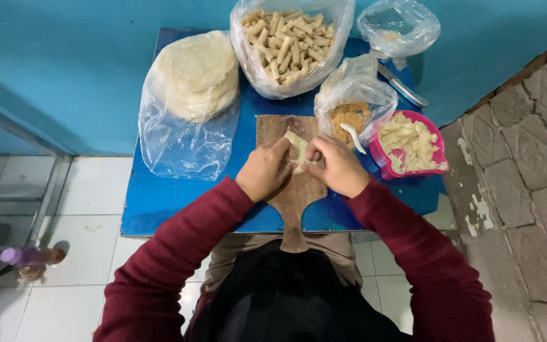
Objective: The person spoons a brown filling from a plastic bag onto a thin pastry wrapper on a wooden board, folds the wrapper over the filling, and rolls it into a cylinder, placing finished rolls into a large plastic bag. Later the person peels apart and stacks round dough wrappers on the board.
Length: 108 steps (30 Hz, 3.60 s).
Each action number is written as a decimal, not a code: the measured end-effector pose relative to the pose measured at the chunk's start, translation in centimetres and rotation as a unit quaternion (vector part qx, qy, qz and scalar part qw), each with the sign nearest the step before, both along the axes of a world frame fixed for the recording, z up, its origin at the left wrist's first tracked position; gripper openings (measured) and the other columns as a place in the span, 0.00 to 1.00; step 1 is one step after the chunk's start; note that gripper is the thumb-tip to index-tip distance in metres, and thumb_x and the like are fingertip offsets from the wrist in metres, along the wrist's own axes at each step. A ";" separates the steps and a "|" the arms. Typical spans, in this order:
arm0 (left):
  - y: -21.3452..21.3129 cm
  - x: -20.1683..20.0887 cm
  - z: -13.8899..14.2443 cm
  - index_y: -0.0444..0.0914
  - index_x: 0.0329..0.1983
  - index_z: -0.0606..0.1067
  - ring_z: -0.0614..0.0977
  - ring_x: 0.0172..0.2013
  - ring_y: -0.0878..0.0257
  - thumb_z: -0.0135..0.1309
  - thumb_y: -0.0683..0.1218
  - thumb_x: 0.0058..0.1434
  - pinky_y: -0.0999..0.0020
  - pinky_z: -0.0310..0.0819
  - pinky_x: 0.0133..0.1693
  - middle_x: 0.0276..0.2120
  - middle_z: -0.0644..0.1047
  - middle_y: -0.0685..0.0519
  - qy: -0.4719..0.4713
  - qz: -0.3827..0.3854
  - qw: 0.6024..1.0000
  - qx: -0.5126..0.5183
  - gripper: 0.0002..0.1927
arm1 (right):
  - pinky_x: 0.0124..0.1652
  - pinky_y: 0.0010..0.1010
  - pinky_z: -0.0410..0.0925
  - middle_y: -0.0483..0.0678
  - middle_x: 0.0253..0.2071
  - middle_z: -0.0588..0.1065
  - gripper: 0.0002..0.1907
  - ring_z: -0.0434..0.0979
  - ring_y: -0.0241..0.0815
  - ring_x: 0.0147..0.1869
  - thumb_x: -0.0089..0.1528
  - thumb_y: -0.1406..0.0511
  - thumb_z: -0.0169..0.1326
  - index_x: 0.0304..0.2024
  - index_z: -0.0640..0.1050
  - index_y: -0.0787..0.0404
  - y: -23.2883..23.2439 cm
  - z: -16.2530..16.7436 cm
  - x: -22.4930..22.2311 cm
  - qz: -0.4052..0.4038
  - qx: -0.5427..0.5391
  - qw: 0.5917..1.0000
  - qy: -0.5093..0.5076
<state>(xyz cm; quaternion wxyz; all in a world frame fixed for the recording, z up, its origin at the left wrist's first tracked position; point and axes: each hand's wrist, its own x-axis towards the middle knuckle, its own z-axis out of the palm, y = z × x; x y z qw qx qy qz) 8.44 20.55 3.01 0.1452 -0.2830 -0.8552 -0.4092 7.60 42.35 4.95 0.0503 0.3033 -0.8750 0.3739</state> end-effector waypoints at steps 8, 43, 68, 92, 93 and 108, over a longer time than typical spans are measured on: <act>-0.3 -0.1 -0.3 0.35 0.37 0.76 0.80 0.37 0.42 0.55 0.42 0.62 0.50 0.74 0.40 0.35 0.78 0.41 0.024 -0.024 0.998 -0.044 0.05 | 0.43 0.40 0.71 0.51 0.38 0.79 0.05 0.80 0.53 0.46 0.60 0.67 0.60 0.38 0.79 0.60 0.2 0.0 -1.0 0.063 0.063 0.994 0.060; -0.3 -1.8 0.2 0.38 0.33 0.78 0.82 0.32 0.41 0.54 0.42 0.59 0.49 0.76 0.36 0.28 0.80 0.41 -0.033 -0.013 0.998 -0.059 0.04 | 0.40 0.40 0.70 0.52 0.35 0.77 0.04 0.79 0.55 0.42 0.60 0.67 0.60 0.36 0.81 0.59 0.0 0.6 -1.5 0.011 0.057 0.997 0.052; -1.0 -2.8 -0.9 0.35 0.41 0.73 0.80 0.39 0.44 0.63 0.43 0.53 0.52 0.72 0.45 0.34 0.79 0.44 0.037 0.010 0.997 -0.063 0.15 | 0.47 0.38 0.69 0.45 0.44 0.80 0.10 0.74 0.49 0.46 0.60 0.68 0.57 0.43 0.84 0.57 -1.2 0.8 -0.4 -0.012 0.111 0.966 0.233; -0.5 -2.6 -1.7 0.35 0.30 0.78 0.80 0.39 0.48 0.62 0.51 0.58 0.53 0.72 0.44 0.29 0.81 0.45 -0.022 0.097 0.992 -0.082 0.13 | 0.46 0.39 0.67 0.58 0.53 0.76 0.26 0.77 0.52 0.49 0.60 0.64 0.65 0.58 0.73 0.60 -1.2 11.2 -7.0 -0.179 -0.018 0.866 0.468; -0.5 -2.6 -1.7 0.35 0.30 0.78 0.81 0.39 0.48 0.61 0.50 0.58 0.53 0.72 0.45 0.30 0.81 0.46 -0.029 0.091 0.992 -0.086 0.13 | 0.45 0.39 0.67 0.59 0.56 0.74 0.25 0.76 0.52 0.47 0.62 0.65 0.64 0.60 0.73 0.61 -0.9 11.1 -7.0 -0.152 -0.049 0.903 0.400; 1.0 -1.7 -1.3 0.36 0.46 0.69 0.81 0.34 0.42 0.57 0.45 0.61 0.49 0.75 0.37 0.33 0.80 0.43 -0.055 0.097 0.993 -0.033 0.14 | 0.44 0.46 0.68 0.47 0.41 0.81 0.28 0.78 0.52 0.49 0.48 0.46 0.67 0.43 0.80 0.54 8.3 6.8 1.4 -0.115 0.268 0.922 0.257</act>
